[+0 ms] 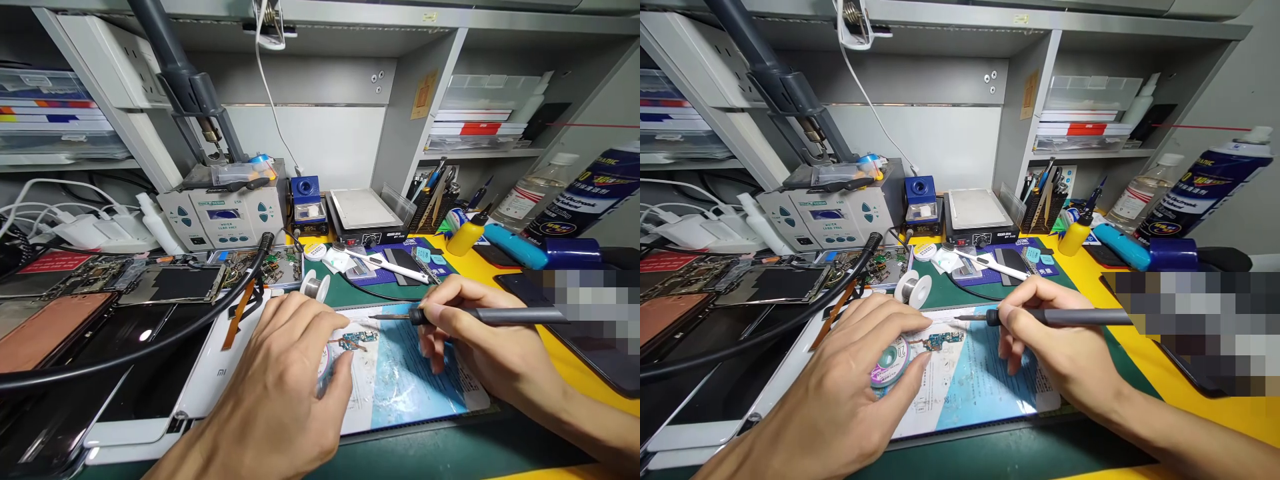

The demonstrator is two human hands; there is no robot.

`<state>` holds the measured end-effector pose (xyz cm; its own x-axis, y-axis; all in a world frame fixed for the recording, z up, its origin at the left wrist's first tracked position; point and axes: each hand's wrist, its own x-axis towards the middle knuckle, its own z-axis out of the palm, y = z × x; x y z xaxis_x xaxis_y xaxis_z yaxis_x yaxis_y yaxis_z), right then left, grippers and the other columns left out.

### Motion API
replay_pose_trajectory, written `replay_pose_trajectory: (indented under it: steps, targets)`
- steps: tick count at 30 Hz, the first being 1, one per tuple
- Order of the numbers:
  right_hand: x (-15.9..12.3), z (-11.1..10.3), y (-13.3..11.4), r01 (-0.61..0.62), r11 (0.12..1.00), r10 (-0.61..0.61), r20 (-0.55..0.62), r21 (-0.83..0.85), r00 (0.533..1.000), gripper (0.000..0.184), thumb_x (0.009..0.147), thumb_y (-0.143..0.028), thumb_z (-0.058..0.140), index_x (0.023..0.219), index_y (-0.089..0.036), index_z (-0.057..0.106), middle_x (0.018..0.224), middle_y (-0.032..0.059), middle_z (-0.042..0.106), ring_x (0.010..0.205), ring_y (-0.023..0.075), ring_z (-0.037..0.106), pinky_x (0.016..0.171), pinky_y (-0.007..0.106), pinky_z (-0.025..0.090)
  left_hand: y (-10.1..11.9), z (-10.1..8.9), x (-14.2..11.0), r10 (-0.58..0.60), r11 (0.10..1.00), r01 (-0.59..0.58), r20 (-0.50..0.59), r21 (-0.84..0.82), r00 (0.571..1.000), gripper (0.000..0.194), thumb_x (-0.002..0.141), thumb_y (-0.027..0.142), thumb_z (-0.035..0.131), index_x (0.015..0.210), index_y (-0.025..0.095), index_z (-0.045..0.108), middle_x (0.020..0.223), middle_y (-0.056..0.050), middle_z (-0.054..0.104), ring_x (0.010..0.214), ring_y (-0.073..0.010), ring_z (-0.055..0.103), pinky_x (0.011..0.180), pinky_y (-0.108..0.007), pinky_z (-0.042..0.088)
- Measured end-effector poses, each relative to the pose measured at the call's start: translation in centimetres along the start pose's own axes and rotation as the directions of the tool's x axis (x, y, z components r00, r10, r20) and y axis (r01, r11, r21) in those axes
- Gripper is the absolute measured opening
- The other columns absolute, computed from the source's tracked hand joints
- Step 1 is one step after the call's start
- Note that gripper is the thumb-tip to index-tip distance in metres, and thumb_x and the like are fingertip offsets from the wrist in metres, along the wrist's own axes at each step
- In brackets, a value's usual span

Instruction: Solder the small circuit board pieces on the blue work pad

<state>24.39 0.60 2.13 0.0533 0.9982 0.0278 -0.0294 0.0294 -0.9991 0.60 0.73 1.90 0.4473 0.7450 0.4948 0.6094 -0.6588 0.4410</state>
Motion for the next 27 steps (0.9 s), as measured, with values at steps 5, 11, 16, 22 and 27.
replay_pose_trajectory:
  steps: [5,11,16,22,27]
  targets:
    - [0.5,-0.6,0.1,-0.007,0.999,0.007,0.005,-0.047,1.0,0.019,0.082,-0.033,0.075,0.069,-0.021,0.068,0.053,-0.0011,0.058,0.047,0.0169,0.06,0.037,0.024,0.049,-0.1,-0.5,0.3,-0.008,1.0,0.008,0.026,-0.002,1.0,0.011,0.088,0.012,0.057,0.087,0.018,0.066,0.089,-0.004,0.066,0.086,-0.0212,0.056,0.081,-0.041,0.041]
    - [0.6,-0.9,0.1,-0.02,0.998,0.02,0.001,-0.059,1.0,0.018,0.084,-0.033,0.073,0.07,-0.022,0.067,0.052,-0.0019,0.057,0.046,0.0164,0.058,0.037,0.024,0.048,0.0,-0.4,0.6,-0.027,0.999,0.028,0.012,-0.021,1.0,0.016,0.092,0.012,0.056,0.081,0.019,0.065,0.085,-0.001,0.066,0.083,-0.0191,0.056,0.079,-0.039,0.039]
    - [0.7,-1.2,0.1,-0.032,0.996,0.033,0.017,-0.08,0.999,0.018,0.084,-0.032,0.072,0.07,-0.022,0.066,0.052,-0.0013,0.059,0.047,0.0169,0.058,0.037,0.025,0.049,-0.3,-0.2,0.6,-0.049,0.997,0.051,0.035,-0.058,0.998,0.017,0.093,0.01,0.054,0.083,0.019,0.065,0.085,-0.001,0.066,0.082,-0.0188,0.055,0.08,-0.039,0.038]
    - [0.7,-1.5,-0.1,-0.037,0.992,0.042,0.044,-0.118,0.998,0.019,0.082,-0.029,0.07,0.065,-0.021,0.064,0.051,-0.0016,0.059,0.041,0.0143,0.055,0.034,0.022,0.046,-0.2,0.2,1.1,-0.047,0.995,0.05,0.038,-0.081,0.998,0.017,0.091,0.009,0.056,0.086,0.02,0.068,0.085,-0.002,0.068,0.082,-0.0193,0.057,0.079,-0.038,0.04]
    - [0.7,-1.4,-0.3,-0.034,0.988,0.042,0.052,-0.149,0.998,0.021,0.082,-0.029,0.07,0.065,-0.02,0.063,0.049,-0.0014,0.06,0.04,0.0131,0.054,0.036,0.022,0.046,-0.1,0.2,1.4,-0.057,0.995,0.061,0.049,-0.073,0.997,0.017,0.092,0.01,0.056,0.087,0.02,0.069,0.086,-0.002,0.069,0.083,-0.0192,0.057,0.082,-0.039,0.041]
